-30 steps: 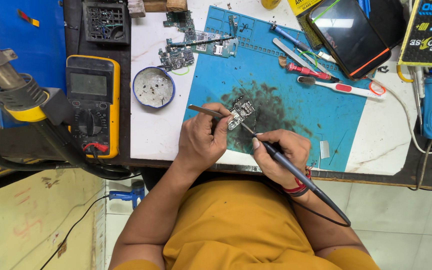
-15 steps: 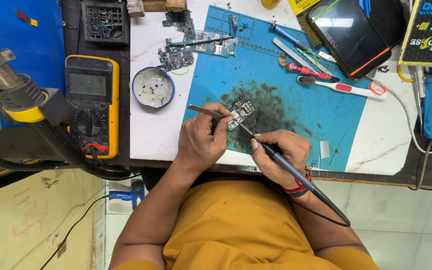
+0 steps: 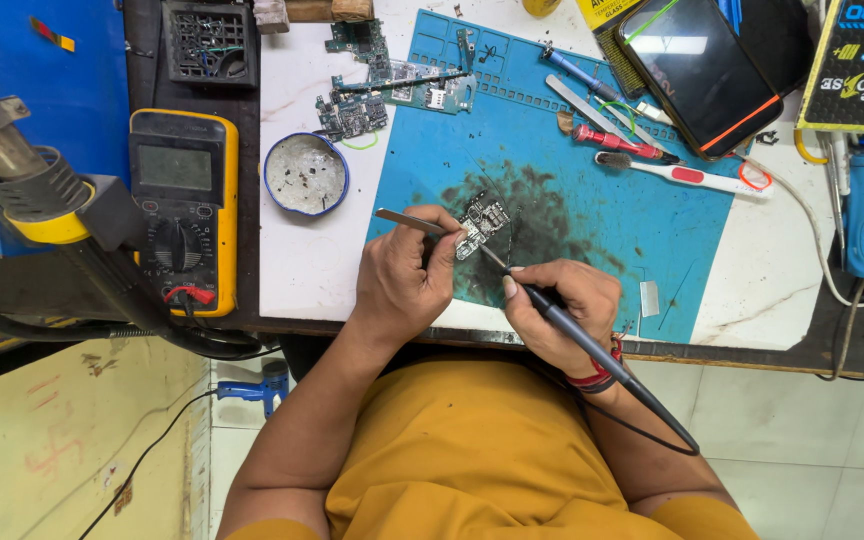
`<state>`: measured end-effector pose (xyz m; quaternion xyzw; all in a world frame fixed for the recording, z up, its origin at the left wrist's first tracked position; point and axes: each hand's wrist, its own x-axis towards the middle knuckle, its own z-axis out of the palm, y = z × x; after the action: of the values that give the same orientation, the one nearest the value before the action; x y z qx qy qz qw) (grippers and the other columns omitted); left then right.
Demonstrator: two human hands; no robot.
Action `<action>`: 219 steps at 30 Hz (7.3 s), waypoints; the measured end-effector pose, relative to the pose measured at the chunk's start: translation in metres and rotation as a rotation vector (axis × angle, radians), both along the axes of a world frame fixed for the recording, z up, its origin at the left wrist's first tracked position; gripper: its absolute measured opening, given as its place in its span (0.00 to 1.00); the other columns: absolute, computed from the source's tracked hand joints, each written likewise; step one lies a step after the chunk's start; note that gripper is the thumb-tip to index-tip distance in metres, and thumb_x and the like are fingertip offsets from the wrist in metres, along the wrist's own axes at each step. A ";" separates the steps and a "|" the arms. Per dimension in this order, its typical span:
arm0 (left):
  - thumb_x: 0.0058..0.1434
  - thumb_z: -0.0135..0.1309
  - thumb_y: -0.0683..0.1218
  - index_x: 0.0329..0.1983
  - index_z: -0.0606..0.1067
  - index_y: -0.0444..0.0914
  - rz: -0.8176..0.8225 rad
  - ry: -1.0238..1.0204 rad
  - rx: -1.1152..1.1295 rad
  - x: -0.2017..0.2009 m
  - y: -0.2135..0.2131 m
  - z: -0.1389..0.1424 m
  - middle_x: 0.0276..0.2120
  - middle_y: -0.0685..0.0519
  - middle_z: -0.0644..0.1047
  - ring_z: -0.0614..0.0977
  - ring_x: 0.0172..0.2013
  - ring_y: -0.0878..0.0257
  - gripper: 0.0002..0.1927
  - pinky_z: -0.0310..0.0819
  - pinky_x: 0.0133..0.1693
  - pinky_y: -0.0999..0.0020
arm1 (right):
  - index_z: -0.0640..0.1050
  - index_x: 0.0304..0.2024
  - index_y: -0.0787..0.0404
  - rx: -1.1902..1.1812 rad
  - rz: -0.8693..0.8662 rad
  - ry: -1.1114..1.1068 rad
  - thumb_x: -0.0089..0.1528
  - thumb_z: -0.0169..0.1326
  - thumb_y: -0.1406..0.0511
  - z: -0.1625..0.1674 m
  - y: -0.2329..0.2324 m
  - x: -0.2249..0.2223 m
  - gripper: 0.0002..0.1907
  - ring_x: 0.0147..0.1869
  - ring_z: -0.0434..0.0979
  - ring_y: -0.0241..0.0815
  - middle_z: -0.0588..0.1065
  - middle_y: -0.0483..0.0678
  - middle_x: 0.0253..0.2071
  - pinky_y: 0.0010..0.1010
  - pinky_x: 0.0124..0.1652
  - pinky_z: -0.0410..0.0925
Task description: The person solders a small circuit board held on a blue work mat, steadying it with a tool in one hand while applying a soldering iron with the other. They reposition the board and continue soldering different points, with other phone boards and repair tools spread on the bench.
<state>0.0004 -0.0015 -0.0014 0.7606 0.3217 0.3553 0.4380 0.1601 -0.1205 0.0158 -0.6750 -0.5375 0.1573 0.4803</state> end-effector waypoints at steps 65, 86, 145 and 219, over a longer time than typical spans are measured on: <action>0.70 0.56 0.39 0.46 0.71 0.35 0.001 0.007 0.007 0.000 0.000 -0.001 0.26 0.52 0.78 0.81 0.23 0.64 0.06 0.70 0.24 0.70 | 0.80 0.33 0.65 -0.023 -0.018 0.032 0.56 0.64 0.73 -0.002 -0.002 -0.001 0.05 0.24 0.74 0.32 0.76 0.45 0.23 0.23 0.27 0.64; 0.69 0.57 0.38 0.46 0.71 0.35 0.004 0.010 0.010 0.000 0.001 -0.001 0.26 0.51 0.78 0.81 0.24 0.63 0.07 0.70 0.25 0.69 | 0.80 0.33 0.65 -0.008 -0.006 0.030 0.56 0.64 0.72 -0.003 -0.002 0.000 0.05 0.25 0.74 0.33 0.76 0.45 0.24 0.23 0.28 0.64; 0.70 0.56 0.39 0.47 0.70 0.35 -0.005 -0.023 0.019 0.000 0.001 -0.002 0.29 0.51 0.78 0.82 0.25 0.62 0.07 0.73 0.27 0.69 | 0.80 0.43 0.65 0.056 -0.037 0.027 0.62 0.66 0.71 -0.004 -0.005 0.000 0.09 0.32 0.78 0.38 0.78 0.49 0.34 0.25 0.33 0.68; 0.68 0.57 0.37 0.46 0.71 0.35 0.001 0.002 0.006 0.000 0.001 0.001 0.28 0.50 0.79 0.82 0.25 0.62 0.07 0.72 0.27 0.68 | 0.77 0.36 0.66 0.100 0.080 -0.142 0.61 0.63 0.72 0.002 0.003 0.000 0.06 0.30 0.81 0.47 0.79 0.53 0.31 0.31 0.32 0.70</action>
<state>0.0005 -0.0008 -0.0001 0.7622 0.3211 0.3559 0.4352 0.1605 -0.1172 0.0174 -0.6375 -0.6040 0.1009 0.4675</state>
